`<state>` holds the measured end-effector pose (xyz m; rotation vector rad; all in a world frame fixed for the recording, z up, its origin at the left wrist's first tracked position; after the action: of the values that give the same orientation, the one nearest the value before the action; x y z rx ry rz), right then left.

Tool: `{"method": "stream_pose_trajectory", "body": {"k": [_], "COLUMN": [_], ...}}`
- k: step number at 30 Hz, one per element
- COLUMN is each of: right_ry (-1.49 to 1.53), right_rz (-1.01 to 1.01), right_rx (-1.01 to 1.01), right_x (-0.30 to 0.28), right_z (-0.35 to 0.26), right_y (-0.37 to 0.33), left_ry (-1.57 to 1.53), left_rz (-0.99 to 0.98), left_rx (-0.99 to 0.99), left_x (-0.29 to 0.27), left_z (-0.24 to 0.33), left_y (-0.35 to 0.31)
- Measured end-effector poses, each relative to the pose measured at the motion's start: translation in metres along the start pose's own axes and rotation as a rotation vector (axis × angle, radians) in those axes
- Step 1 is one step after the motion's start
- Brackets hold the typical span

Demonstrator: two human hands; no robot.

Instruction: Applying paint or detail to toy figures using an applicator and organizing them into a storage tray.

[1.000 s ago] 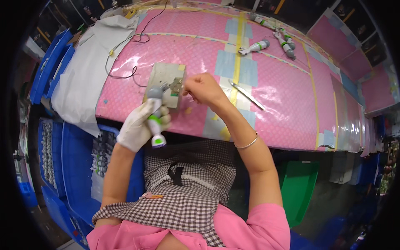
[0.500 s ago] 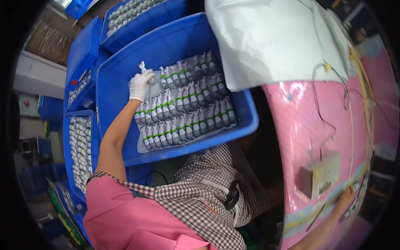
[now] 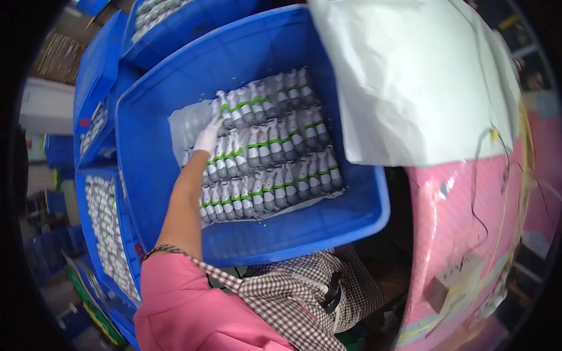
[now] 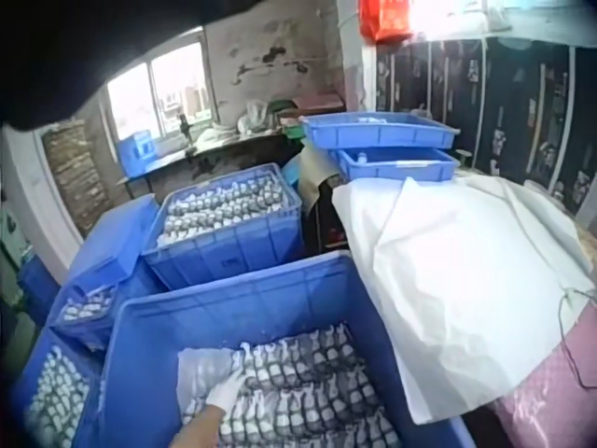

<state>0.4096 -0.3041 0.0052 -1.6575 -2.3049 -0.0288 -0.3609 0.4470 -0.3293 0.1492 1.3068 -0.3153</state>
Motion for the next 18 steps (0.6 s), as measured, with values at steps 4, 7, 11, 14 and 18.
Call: {"method": "stream_pose_trajectory", "body": {"k": [4, 7, 11, 14, 18], "right_ry": [-0.315, -0.160, 0.269, 0.452, 0.927], "right_rz": [0.465, 0.239, -0.057, -0.372, -0.424], "right_rx": [-0.198, -0.174, -0.008, 0.069, 0.341], "right_x": [0.104, 0.233, 0.366, 0.386, 0.335], "right_z": [0.077, 0.131, 0.137, 0.116, 0.107], "right_y": [-0.084, -0.124, -0.154, -0.186, -0.208], "left_ry": [-0.222, -0.998, -1.321, -1.241, -1.488], "left_rz": [0.479, 0.270, -0.783, -0.797, -1.051], "left_rx": [0.351, 0.395, 0.603, 0.699, 0.488], "left_x": [-0.089, -0.143, -0.172, -0.174, -0.179], "left_z": [0.099, 0.243, 0.467, 0.588, 0.649], "left_y": [-0.001, -0.006, -0.099, -0.162, -0.210]}}
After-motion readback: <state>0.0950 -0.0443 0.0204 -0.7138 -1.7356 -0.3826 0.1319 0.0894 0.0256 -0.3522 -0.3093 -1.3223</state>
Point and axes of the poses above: each hand's wrist, its own y-axis towards the middle knuckle, its own x-axis out of the palm, z = x × y, the point moved 6 cm from there along y, towards the middle knuckle, and after that the axes turned 6 degrees about z, right-handed, at the moved point
